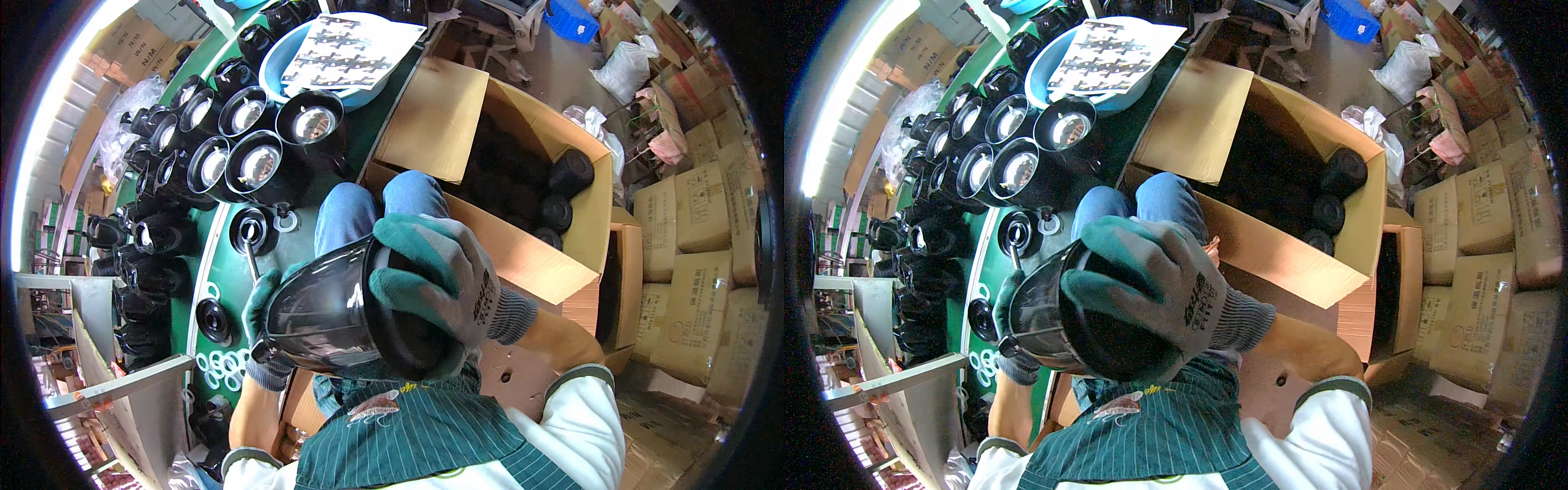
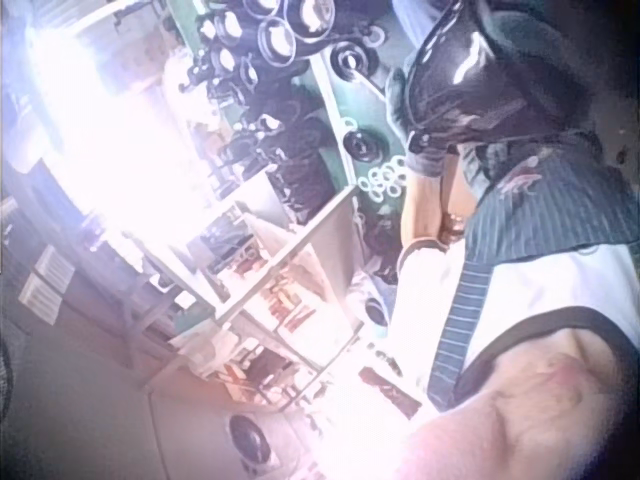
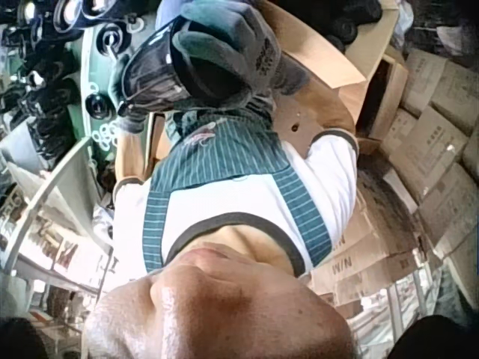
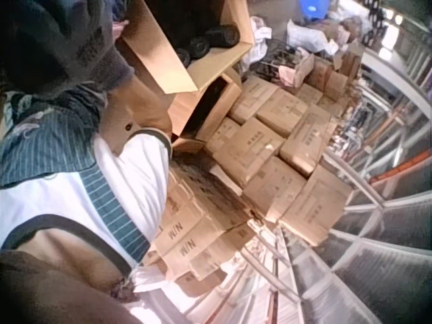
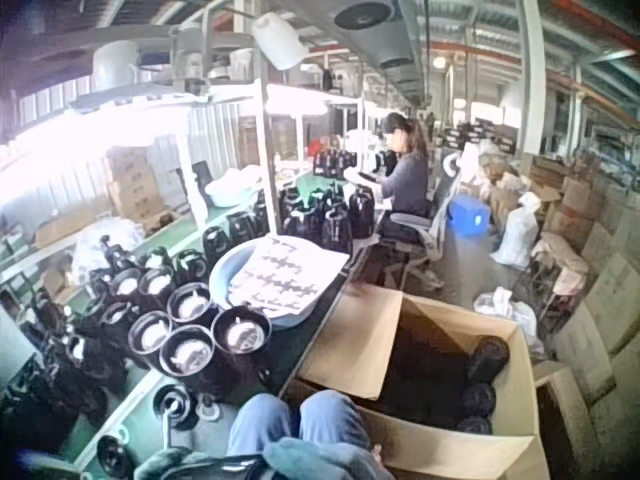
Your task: The person sits on the floor and repeatedly picks up black kettle bodies and lids from a cardboard box. They insert a metal rod into the kettle body, attach the lid, and place the assembled unit on a green table. The process is repeated for multiple units.
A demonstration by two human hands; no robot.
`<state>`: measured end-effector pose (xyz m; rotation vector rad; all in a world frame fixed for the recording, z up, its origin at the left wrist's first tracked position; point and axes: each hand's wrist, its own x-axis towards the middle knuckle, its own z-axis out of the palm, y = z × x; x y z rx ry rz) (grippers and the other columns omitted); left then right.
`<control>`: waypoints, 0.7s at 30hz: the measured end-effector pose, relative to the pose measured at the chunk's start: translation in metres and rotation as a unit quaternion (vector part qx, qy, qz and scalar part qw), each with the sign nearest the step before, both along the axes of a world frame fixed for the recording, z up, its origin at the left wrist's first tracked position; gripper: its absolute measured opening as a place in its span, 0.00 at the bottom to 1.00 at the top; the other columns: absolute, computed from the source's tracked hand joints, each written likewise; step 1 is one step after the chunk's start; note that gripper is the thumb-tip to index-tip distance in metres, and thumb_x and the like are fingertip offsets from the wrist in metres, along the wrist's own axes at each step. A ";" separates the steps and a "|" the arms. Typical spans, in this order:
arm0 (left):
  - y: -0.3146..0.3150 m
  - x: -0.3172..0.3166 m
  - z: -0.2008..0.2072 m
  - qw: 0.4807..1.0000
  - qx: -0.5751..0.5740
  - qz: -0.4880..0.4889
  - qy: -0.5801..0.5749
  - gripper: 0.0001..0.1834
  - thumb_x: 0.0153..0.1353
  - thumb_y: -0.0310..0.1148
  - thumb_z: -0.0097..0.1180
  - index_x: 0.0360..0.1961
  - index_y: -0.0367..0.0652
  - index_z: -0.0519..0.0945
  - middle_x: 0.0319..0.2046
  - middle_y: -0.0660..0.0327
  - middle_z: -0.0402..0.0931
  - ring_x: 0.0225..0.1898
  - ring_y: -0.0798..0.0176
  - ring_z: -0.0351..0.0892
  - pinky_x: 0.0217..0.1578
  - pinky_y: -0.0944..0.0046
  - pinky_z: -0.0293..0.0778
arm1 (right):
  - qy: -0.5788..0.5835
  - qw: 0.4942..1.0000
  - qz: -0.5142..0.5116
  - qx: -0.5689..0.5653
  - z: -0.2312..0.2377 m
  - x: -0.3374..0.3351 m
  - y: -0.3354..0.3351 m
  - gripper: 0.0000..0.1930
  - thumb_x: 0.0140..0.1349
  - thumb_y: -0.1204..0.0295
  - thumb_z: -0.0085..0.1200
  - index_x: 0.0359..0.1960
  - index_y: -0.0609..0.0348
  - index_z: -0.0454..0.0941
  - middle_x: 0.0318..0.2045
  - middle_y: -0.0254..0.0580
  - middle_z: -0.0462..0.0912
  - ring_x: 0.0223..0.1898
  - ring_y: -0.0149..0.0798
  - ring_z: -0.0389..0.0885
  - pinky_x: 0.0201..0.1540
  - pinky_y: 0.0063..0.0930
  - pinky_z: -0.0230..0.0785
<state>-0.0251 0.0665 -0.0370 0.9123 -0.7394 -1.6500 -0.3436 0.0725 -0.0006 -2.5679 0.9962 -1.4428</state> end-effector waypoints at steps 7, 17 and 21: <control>-0.020 0.013 0.041 0.960 -0.245 0.022 -0.131 0.25 0.76 0.40 0.47 0.64 0.32 0.75 0.61 0.41 0.77 0.61 0.41 0.79 0.63 0.42 0.75 | -0.199 0.969 -0.019 0.146 0.008 0.036 0.002 0.37 0.54 0.57 0.61 0.67 0.53 0.70 0.65 0.61 0.69 0.61 0.61 0.74 0.58 0.57 0.73; -0.035 0.021 0.070 0.930 -0.265 0.012 -0.253 0.20 0.76 0.37 0.44 0.53 0.32 0.83 0.52 0.48 0.82 0.55 0.54 0.81 0.62 0.56 0.71 | -0.341 0.872 0.053 0.347 -0.052 0.053 0.012 0.34 0.63 0.58 0.58 0.69 0.55 0.65 0.68 0.54 0.69 0.64 0.52 0.73 0.64 0.51 0.71; -0.033 0.024 0.073 0.943 -0.156 -0.021 -0.293 0.18 0.73 0.33 0.48 0.54 0.33 0.82 0.53 0.52 0.82 0.57 0.59 0.80 0.64 0.59 0.70 | -0.352 0.853 0.024 0.386 -0.087 0.049 0.020 0.33 0.67 0.58 0.56 0.71 0.56 0.62 0.69 0.52 0.69 0.65 0.49 0.73 0.66 0.48 0.70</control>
